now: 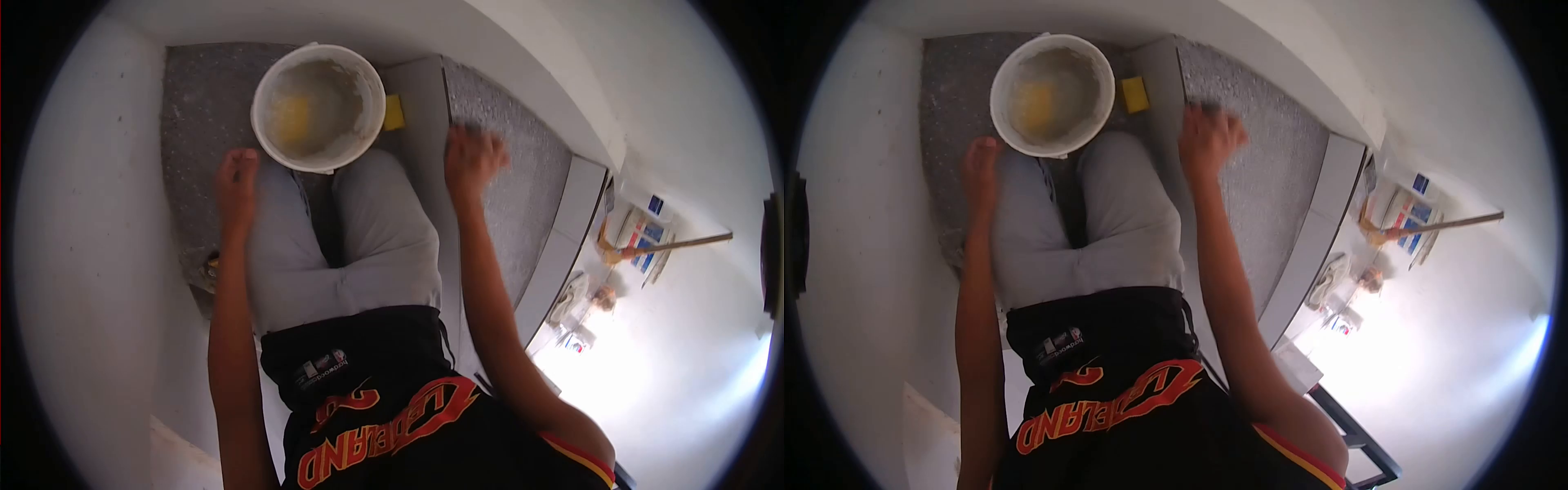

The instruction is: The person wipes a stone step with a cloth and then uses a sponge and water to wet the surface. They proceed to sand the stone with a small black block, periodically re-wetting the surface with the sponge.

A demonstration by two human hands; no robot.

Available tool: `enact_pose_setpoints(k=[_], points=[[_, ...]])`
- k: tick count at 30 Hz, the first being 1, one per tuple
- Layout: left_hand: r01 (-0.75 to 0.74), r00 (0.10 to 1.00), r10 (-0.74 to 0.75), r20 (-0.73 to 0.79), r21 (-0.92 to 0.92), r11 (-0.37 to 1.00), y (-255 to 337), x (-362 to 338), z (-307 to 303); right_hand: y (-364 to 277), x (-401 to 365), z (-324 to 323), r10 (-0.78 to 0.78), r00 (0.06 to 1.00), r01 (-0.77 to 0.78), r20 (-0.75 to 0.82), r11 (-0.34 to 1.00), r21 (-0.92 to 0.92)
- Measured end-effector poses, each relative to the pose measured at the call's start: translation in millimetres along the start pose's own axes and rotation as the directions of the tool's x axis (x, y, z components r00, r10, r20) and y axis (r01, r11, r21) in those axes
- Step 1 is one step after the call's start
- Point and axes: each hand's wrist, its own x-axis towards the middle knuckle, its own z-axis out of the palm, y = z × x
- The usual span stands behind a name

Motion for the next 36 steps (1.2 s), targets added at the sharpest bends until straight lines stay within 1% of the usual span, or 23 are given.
enact_pose_setpoints(k=[1, 3, 5, 6, 8, 10, 11, 14, 15, 16, 19, 21, 23, 25, 26, 28, 29, 31, 32, 33, 34, 35, 36], points=[[0.002, 0.999, -0.004, -0.043, -0.057, 0.998, 2.0, 3.1, -2.5, 8.4, -32.0, -10.9, -0.003, 1.0, 0.003, -0.006, 1.0, -0.019], [-0.037, 0.997, 0.033, -0.071, -0.054, 0.998, 3.6, 5.0, -3.8, 19.5, -77.9, -29.8, -0.029, 0.999, 0.029, -0.016, 0.999, -0.024], [-0.068, 0.996, 0.065, -0.068, -0.043, 0.997, 1.9, 5.1, -0.8, 25.6, -97.1, -37.7, 0.042, 0.996, -0.042, 0.077, 0.999, 0.0], [-0.066, 0.997, 0.065, -0.033, -0.009, 0.998, 1.2, 3.2, 0.9, 20.3, -84.6, -35.8, 0.053, 0.994, -0.052, 0.095, 0.999, -0.013], [-0.048, 0.999, 0.048, 0.016, 0.023, 0.999, -4.4, -1.4, 5.2, 5.7, -34.5, -22.7, -0.034, 0.997, 0.031, 0.076, 0.999, 0.04], [-0.063, 0.998, 0.064, -0.017, 0.039, 0.997, -8.6, 1.8, -0.2, 17.0, -75.2, -36.4, -0.001, 0.997, 0.002, 0.079, 1.0, -0.02], [-0.071, 0.997, 0.072, -0.037, 0.038, 0.997, -7.7, 4.7, -2.9, 12.8, -72.7, -35.6, 0.014, 0.999, -0.012, 0.048, 0.998, -0.056], [-0.137, 0.988, 0.137, -0.075, 0.013, 0.991, -5.0, 9.9, -5.4, 8.6, -46.8, -14.0, -0.058, 0.998, 0.058, 0.02, 0.998, -0.033], [-0.11, 0.993, 0.11, -0.031, -0.011, 0.994, 1.5, 4.0, 0.1, 6.9, -46.8, -24.1, -0.066, 0.997, 0.069, 0.046, 0.996, -0.055], [-0.083, 0.996, 0.083, 0.008, -0.035, 0.996, 4.1, -2.7, 4.1, 2.1, -41.8, -24.3, -0.018, 0.999, 0.019, 0.033, 1.0, -0.006], [-0.071, 0.997, 0.07, -0.008, -0.017, 0.997, -13.1, 6.6, -7.5, 23.0, -95.6, -36.4, 0.02, 0.998, -0.015, 0.064, 0.996, -0.087], [-0.05, 0.998, 0.049, -0.043, -0.043, 0.998, 0.5, 7.2, -3.6, 7.8, -55.2, -17.9, -0.014, 0.999, 0.017, 0.045, 0.998, -0.063], [-0.007, 1.0, 0.005, -0.03, -0.069, 0.998, -1.4, -4.7, 2.1, 11.4, -64.2, -28.3, -0.021, 0.998, 0.025, 0.054, 0.997, -0.073], [-0.118, 0.993, 0.117, 0.014, 0.12, 0.986, -8.3, 4.5, -4.2, 18.0, -84.2, -28.6, 0.017, 1.0, -0.017, 0.005, 0.996, -0.083], [-0.121, 0.992, 0.123, -0.009, 0.122, 0.985, -7.9, 8.1, -6.6, 19.5, -90.4, -37.3, 0.024, 0.997, -0.021, 0.067, 0.999, -0.04], [-0.014, 0.995, 0.012, -0.095, -0.017, 1.0, -10.8, 1.5, -2.8, 4.1, -51.9, -23.4, -0.01, 0.998, 0.013, 0.061, 0.999, -0.043], [-0.003, 0.997, 0.002, -0.075, -0.018, 1.0, -11.5, -2.0, -0.3, 1.8, -42.7, -22.7, -0.041, 0.998, 0.044, 0.053, 0.998, -0.051], [-0.078, 0.996, 0.077, 0.047, 0.006, 0.997, -7.7, 3.2, -2.9, 16.5, -72.7, -27.9, -0.035, 0.999, 0.037, 0.024, 0.996, -0.076], [-0.086, 0.996, 0.086, 0.029, 0.008, 0.996, -9.0, 6.6, -5.6, 21.2, -82.6, -26.6, -0.046, 0.999, 0.045, -0.02, 0.996, -0.079], [-0.061, 0.998, 0.058, -0.031, -0.088, 0.994, -13.8, 7.3, -7.3, 23.8, -91.6, -33.3, -0.058, 0.998, 0.056, -0.031, 0.996, -0.066], [-0.035, 0.997, 0.022, -0.076, -0.185, 0.982, -15.7, 6.8, -8.4, 27.0, -105.2, -48.1, -0.024, 0.997, 0.028, 0.07, 0.998, -0.052], [-0.044, 0.996, 0.029, -0.084, -0.184, 0.982, -11.8, 10.0, -7.9, 29.2, -110.6, -52.4, 0.013, 0.986, -0.006, 0.167, 0.999, -0.041], [-0.064, 0.997, 0.059, -0.051, -0.106, 0.992, -7.5, 10.6, -2.9, 26.6, -94.7, -39.0, -0.062, 0.996, 0.065, 0.067, 0.997, -0.051]])
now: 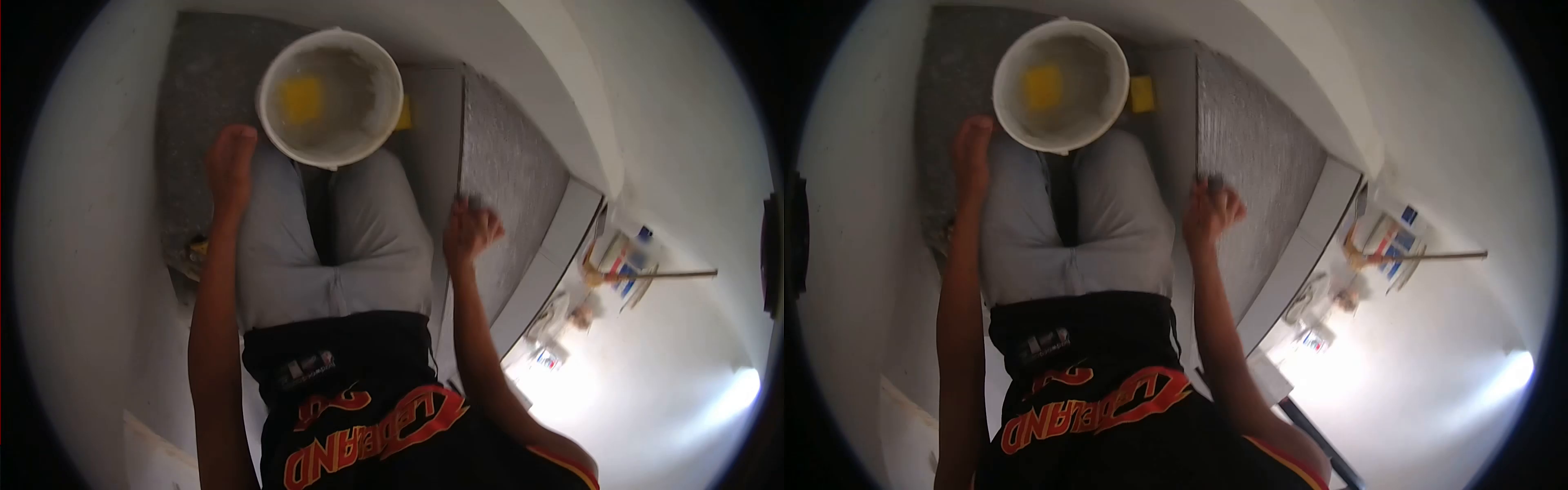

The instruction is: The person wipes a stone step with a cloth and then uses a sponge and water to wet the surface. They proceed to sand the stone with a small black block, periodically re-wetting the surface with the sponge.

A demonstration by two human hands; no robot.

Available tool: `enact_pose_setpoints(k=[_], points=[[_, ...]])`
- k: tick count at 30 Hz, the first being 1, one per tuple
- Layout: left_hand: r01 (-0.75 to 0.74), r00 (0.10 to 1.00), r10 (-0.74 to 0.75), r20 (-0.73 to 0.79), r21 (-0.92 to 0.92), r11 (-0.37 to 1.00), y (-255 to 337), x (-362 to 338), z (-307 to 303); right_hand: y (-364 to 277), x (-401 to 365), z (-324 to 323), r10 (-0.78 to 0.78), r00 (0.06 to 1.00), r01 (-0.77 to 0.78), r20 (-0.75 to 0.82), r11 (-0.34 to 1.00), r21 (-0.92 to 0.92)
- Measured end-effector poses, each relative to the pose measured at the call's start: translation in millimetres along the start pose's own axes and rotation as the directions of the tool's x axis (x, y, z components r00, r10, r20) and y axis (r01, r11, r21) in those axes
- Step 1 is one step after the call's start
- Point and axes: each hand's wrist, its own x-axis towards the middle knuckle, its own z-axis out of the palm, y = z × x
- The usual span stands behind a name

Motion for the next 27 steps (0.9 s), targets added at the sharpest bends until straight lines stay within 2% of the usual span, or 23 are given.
enact_pose_setpoints(k=[1, 2, 3, 4, 5, 6, 7, 8, 10, 11, 13, 14, 17, 20, 22, 23, 25, 26, 27], points=[[-0.016, 0.999, 0.012, 0.051, 0.078, 0.997, -0.5, -5.7, 6.3, -3.3, 28.6, 15.3, -0.065, 0.994, 0.063, -0.086, 0.998, -0.031], [-0.004, 0.996, -0.003, 0.084, 0.084, 0.996, -15.1, -1.4, 3.5, -10.7, 59.9, 25.7, -0.071, 0.994, 0.072, -0.078, 0.997, 0.013], [-0.35, 0.937, 0.322, 0.136, 0.362, 0.864, -39.1, 9.3, -6.4, -13.9, 67.7, 21.3, -0.067, 0.996, 0.07, -0.053, 0.996, 0.049], [-0.628, 0.756, 0.596, 0.27, 0.556, 0.544, -52.1, 9.7, -10.7, -9.9, 46.9, 7.2, -0.041, 0.999, 0.041, -0.023, 0.999, 0.028], [-0.636, 0.752, 0.595, 0.284, 0.549, 0.542, -46.2, 7.0, -10.3, -7.7, 34.1, 1.4, -0.043, 0.999, 0.044, -0.022, 0.999, 0.021], [-0.37, 0.928, 0.359, 0.098, 0.338, 0.865, -34.8, 8.2, -12.0, -7.2, 22.1, -1.6, -0.05, 0.998, 0.051, -0.031, 0.999, 0.02], [-0.031, 1.0, 0.031, 0.002, 0.043, 0.999, -25.6, 9.0, -13.4, 0.1, -12.6, -16.0, -0.02, 0.998, 0.023, 0.055, 0.998, -0.054], [-0.046, 0.999, 0.047, -0.002, 0.043, 0.998, -20.5, 10.3, -14.0, 10.0, -57.0, -34.6, 0.008, 0.991, 0.008, 0.131, 0.992, -0.124], [0.003, 1.0, -0.003, -0.018, 0.021, 1.0, -13.1, 9.8, -6.4, 24.3, -128.9, -71.4, 0.102, 0.98, -0.095, 0.172, 0.994, -0.052], [-0.005, 1.0, 0.005, -0.021, 0.017, 1.0, -9.8, 8.4, -2.9, 25.0, -135.6, -77.4, 0.101, 0.981, -0.094, 0.163, 0.994, -0.051], [-0.078, 0.996, 0.071, 0.046, 0.159, 0.984, -5.8, 3.3, 1.5, 24.3, -152.3, -84.3, 0.15, 0.971, -0.137, 0.184, 0.987, -0.081], [-0.081, 0.995, 0.072, 0.062, 0.162, 0.983, -3.8, 0.4, 4.7, 23.0, -142.4, -74.3, 0.101, 0.988, -0.095, 0.115, 0.994, -0.06], [-0.072, 0.997, 0.072, 0.011, 0.134, 0.988, -0.6, 0.1, 12.8, 6.9, -43.6, -29.5, -0.021, 0.999, 0.023, -0.045, 0.999, 0.05], [-0.07, 0.998, 0.068, 0.017, 0.095, 0.993, -8.9, 3.6, -0.2, -0.7, -31.9, -23.6, 0.023, 1.0, -0.023, -0.008, 1.0, -0.018], [0.0, 1.0, 0.003, -0.022, 0.122, 0.992, -8.5, 8.9, -12.5, 12.2, -94.0, -44.4, 0.05, 0.999, -0.048, 0.007, 0.99, -0.13], [-0.004, 0.999, 0.009, -0.044, 0.122, 0.993, -8.3, 8.6, -14.0, 16.6, -103.6, -52.1, 0.035, 0.999, -0.035, -0.002, 0.993, -0.115], [-0.097, 0.994, 0.104, -0.015, 0.242, 0.965, -10.5, 7.2, -4.1, 23.3, -115.4, -57.6, 0.057, 0.992, -0.053, 0.11, 0.998, -0.04], [-0.093, 0.996, 0.091, 0.018, 0.24, 0.966, -22.3, 6.8, 0.5, 20.6, -102.8, -48.7, 0.023, 0.999, -0.021, 0.049, 0.999, -0.04], [-0.23, 0.972, 0.232, 0.027, 0.288, 0.93, -37.1, 10.7, 3.4, 16.8, -66.5, -27.1, -0.018, 1.0, 0.017, -0.014, 0.999, -0.04]])
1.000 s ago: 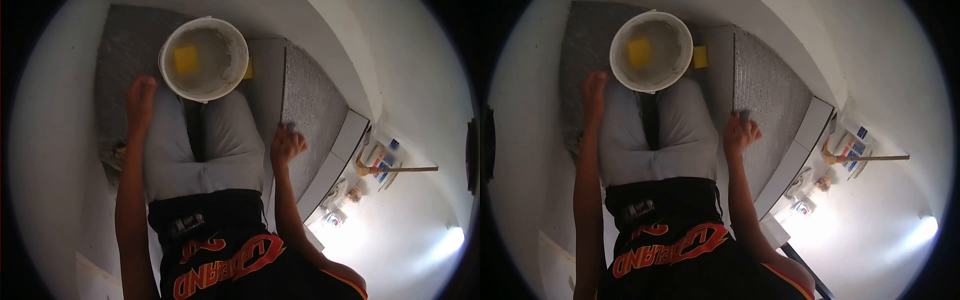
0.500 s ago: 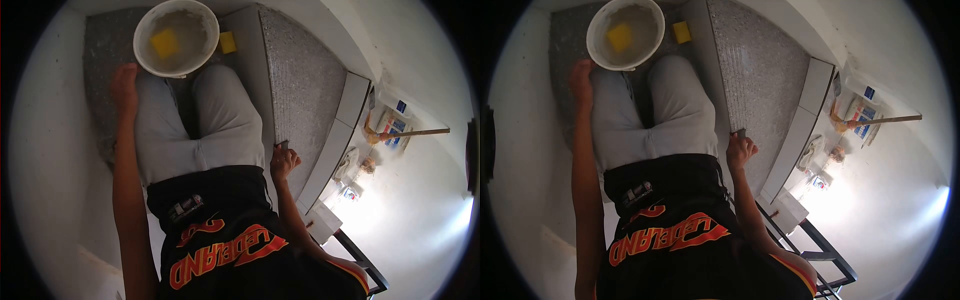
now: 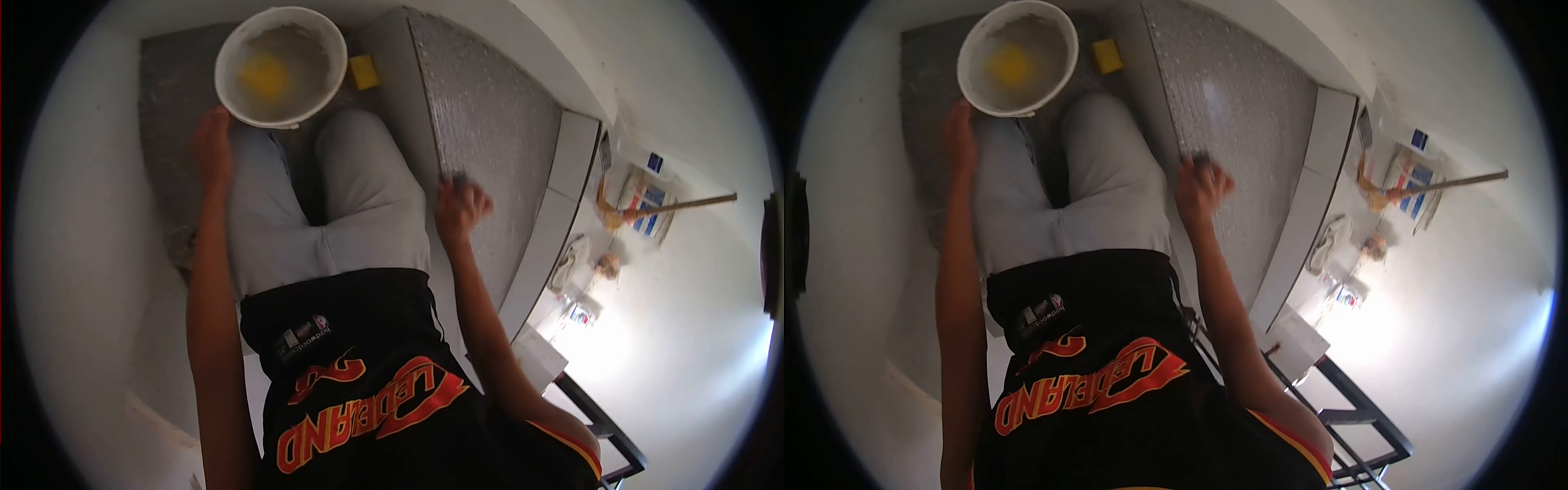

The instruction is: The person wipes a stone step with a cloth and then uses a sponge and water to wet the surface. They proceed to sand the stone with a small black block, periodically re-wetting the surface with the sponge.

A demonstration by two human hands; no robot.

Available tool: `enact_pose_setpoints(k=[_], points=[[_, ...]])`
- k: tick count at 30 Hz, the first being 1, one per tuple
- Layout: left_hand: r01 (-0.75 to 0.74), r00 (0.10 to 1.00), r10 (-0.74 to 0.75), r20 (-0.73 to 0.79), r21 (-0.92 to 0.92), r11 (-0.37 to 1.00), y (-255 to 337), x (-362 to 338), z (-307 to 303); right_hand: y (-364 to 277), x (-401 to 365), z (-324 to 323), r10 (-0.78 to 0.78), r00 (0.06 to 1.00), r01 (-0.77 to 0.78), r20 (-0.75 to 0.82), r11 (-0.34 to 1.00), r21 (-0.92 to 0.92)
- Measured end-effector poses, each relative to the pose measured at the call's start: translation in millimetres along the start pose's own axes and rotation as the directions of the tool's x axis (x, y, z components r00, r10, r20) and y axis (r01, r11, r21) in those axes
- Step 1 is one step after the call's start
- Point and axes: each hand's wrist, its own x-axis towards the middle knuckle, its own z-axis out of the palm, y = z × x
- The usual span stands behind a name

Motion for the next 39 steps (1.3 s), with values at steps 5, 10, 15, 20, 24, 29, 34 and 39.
enact_pose_setpoints(k=[5, 10, 15, 20, 24, 29, 34, 39], points=[[0.114, 0.991, -0.111, 0.079, -0.029, 0.993, 22.8, 10.5, -11.8, -6.4, 135.4, 37.3, 0.055, 0.993, -0.01, -0.104, 0.921, 0.39], [0.111, 0.992, -0.119, -0.04, -0.155, 0.982, -2.3, 5.7, -9.6, -30.7, 194.8, 1.9, 0.633, 0.759, -0.539, 0.152, 0.481, 0.691], [0.074, 0.994, -0.054, 0.098, -0.221, 0.972, 3.6, 6.8, -6.3, -138.4, 210.5, 31.5, 0.288, 0.917, -0.355, 0.277, 0.267, 0.896], [0.136, 0.987, -0.112, 0.115, -0.236, 0.962, 24.7, 4.3, -11.1, -207.5, 230.2, 46.1, -0.072, 0.933, -0.199, 0.353, 0.712, 0.673], [0.085, 0.985, -0.069, 0.161, -0.096, 0.992, 35.9, 5.2, -14.7, -219.8, 236.0, 59.8, -0.198, 0.897, -0.134, 0.396, 0.731, 0.669], [0.11, 0.99, -0.087, 0.111, -0.22, 0.969, 38.4, 3.1, -5.4, -229.8, 237.2, 84.7, -0.363, 0.631, -0.262, 0.686, 0.732, 0.629], [0.135, 0.984, -0.108, 0.14, -0.197, 0.971, 31.2, 2.4, -9.9, -233.3, 229.6, 109.1, -0.535, 0.378, -0.336, 0.756, 0.681, 0.65], [0.116, 0.987, -0.084, 0.136, -0.248, 0.962, 31.2, 5.5, -9.9, -231.2, 235.6, 115.8, -0.565, 0.403, -0.204, 0.72, 0.712, 0.672]])
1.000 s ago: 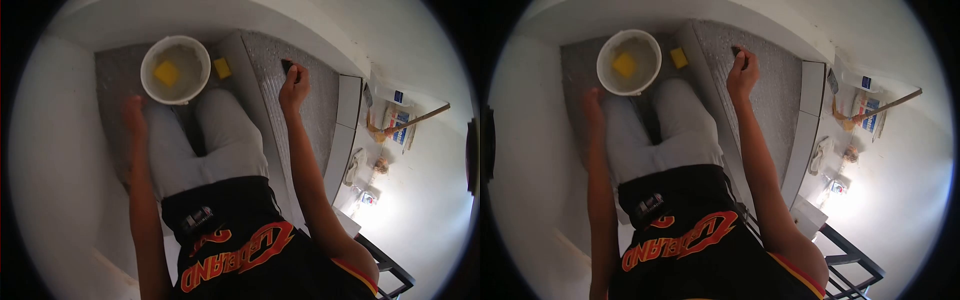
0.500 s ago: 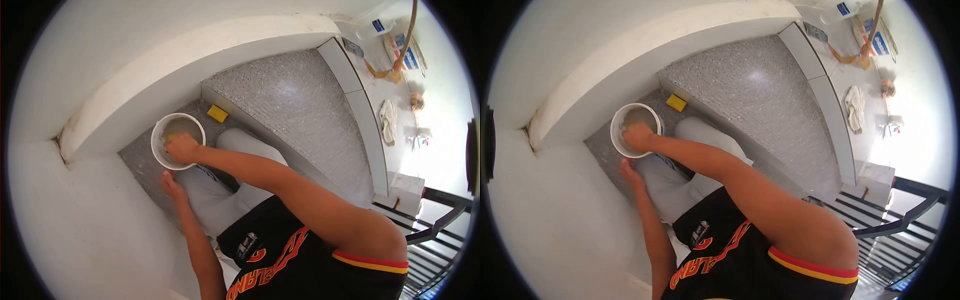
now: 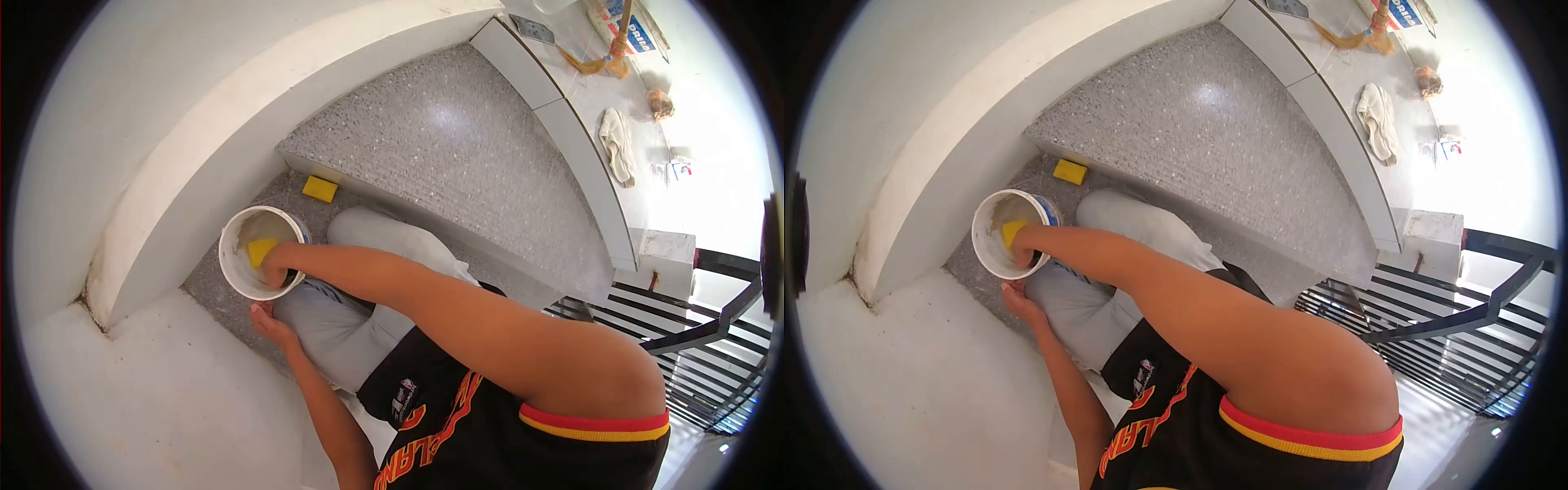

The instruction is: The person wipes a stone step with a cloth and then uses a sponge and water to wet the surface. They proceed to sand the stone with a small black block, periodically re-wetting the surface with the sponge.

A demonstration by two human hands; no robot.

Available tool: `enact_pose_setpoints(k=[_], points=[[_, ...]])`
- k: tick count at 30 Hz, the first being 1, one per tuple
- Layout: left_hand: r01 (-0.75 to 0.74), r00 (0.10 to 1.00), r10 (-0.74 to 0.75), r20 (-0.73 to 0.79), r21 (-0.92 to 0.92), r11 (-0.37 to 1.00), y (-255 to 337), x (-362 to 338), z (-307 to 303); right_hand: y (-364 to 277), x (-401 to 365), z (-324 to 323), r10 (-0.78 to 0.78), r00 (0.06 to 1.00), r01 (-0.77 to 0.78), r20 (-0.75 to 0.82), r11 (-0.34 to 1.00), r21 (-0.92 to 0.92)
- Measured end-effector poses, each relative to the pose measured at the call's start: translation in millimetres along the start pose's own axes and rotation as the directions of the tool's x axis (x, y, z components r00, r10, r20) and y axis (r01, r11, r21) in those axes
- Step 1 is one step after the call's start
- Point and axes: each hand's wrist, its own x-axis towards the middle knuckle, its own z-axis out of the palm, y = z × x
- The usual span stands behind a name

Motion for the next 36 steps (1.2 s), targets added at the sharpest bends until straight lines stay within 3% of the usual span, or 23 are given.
enact_pose_setpoints(k=[2, 5, 6, 9, 10, 12, 13, 14, 15, 16, 18, 20, 22, 23, 24, 25, 27, 28, 30, 34, 36], points=[[0.014, 0.999, -0.015, 0.032, 0.019, 1.0, 0.1, 0.9, -4.5, 0.6, 1.6, -3.6, 0.005, 0.999, -0.007, -0.049, 0.999, -0.041], [0.025, 0.999, -0.026, 0.045, 0.026, 0.999, -1.3, 2.8, -6.4, -7.4, 11.5, -5.9, 0.135, 0.977, -0.152, -0.166, 0.984, -0.096], [0.026, 0.999, -0.027, 0.032, 0.011, 1.0, -1.3, 1.8, -5.6, -1.7, 29.4, 15.2, 0.131, 0.977, -0.148, -0.17, 0.985, -0.091], [0.089, 0.995, -0.087, 0.048, -0.053, 0.995, -5.2, 3.9, -9.6, 18.6, 114.9, 80.5, 0.301, 0.875, -0.398, -0.379, 0.894, -0.207], [0.079, 0.996, -0.077, 0.046, -0.05, 0.996, 1.6, 4.8, -7.5, 17.7, 137.3, 75.3, 0.456, 0.881, -0.472, -0.128, 0.822, -0.32], [0.241, 0.964, -0.256, -0.069, -0.175, 0.955, 23.7, 9.5, 4.5, 16.3, 125.8, 53.9, 0.601, 0.793, -0.5, 0.105, 0.74, -0.45], [0.238, 0.965, -0.252, -0.069, -0.174, 0.956, 35.9, 15.6, 7.0, 10.2, 76.2, 33.5, 0.394, 0.919, -0.368, 0.013, 0.869, -0.331], [0.345, 0.938, -0.34, 0.069, -0.093, 0.934, 47.1, 23.4, 7.0, 5.6, 42.4, 20.8, 0.172, 0.979, -0.192, -0.107, 0.955, -0.228], [0.435, 0.883, -0.427, 0.194, 0.005, 0.901, 57.6, 27.3, 8.4, -4.9, 18.2, 4.0, 0.167, 0.98, -0.188, -0.11, 0.956, -0.226], [0.426, 0.888, -0.42, 0.19, 0.007, 0.905, 59.8, 29.2, 10.6, -11.7, 6.9, -6.6, 0.149, 0.978, -0.175, -0.144, 0.966, -0.19], [0.391, 0.861, -0.456, 0.225, 0.278, 0.877, 58.7, 36.9, 11.2, -13.6, -2.9, -14.3, 0.114, 0.974, -0.147, -0.195, 0.976, -0.162], [0.408, 0.861, -0.456, 0.226, 0.229, 0.884, 53.8, 32.5, 8.1, -10.5, -6.1, -12.6, -0.024, 0.974, 0.004, -0.224, 0.996, -0.089], [0.431, 0.857, -0.465, 0.225, 0.184, 0.883, 58.5, 15.4, 10.6, -14.8, -19.1, -18.9, 0.013, 0.951, -0.03, -0.309, 0.998, -0.051], [0.006, 0.992, -0.072, 0.107, 0.523, 0.853, 68.3, 3.2, 15.9, -18.7, -27.0, -22.6, 0.069, 0.924, -0.075, -0.377, 0.997, -0.003], [-0.316, 0.928, 0.341, 0.149, 0.799, 0.511, 77.3, -2.8, 17.7, -22.0, -36.4, -26.8, 0.101, 0.891, -0.09, -0.442, 0.995, 0.045], [-0.3, 0.93, 0.344, 0.131, 0.812, 0.501, 85.8, -1.3, 17.0, -23.6, -46.2, -30.5, 0.136, 0.856, -0.103, -0.499, 0.99, 0.094], [-0.462, 0.882, 0.382, 0.275, 0.657, 0.595, 98.0, 8.1, 18.3, -22.0, -57.0, -35.7, 0.159, 0.865, -0.09, -0.476, 0.982, 0.164], [-0.454, 0.885, 0.389, 0.257, 0.669, 0.589, 100.9, 13.0, 21.6, -21.0, -59.2, -36.3, 0.135, 0.868, -0.07, -0.477, 0.986, 0.152], [-0.414, 0.9, 0.312, 0.303, 0.816, 0.402, 103.3, 24.0, 26.4, -17.2, -60.0, -36.6, 0.077, 0.885, 0.05, -0.459, 0.965, 0.258], [-0.374, 0.926, 0.192, 0.325, 0.859, 0.349, 102.7, 42.1, 26.2, -8.8, -65.6, -41.1, -0.058, 0.9, 0.183, -0.432, 0.95, 0.254], [-0.372, 0.928, 0.138, 0.347, 0.829, 0.417, 98.7, 44.8, 24.9, -5.2, -81.4, -48.9, -0.153, 0.841, 0.316, -0.519, 0.918, 0.242]])
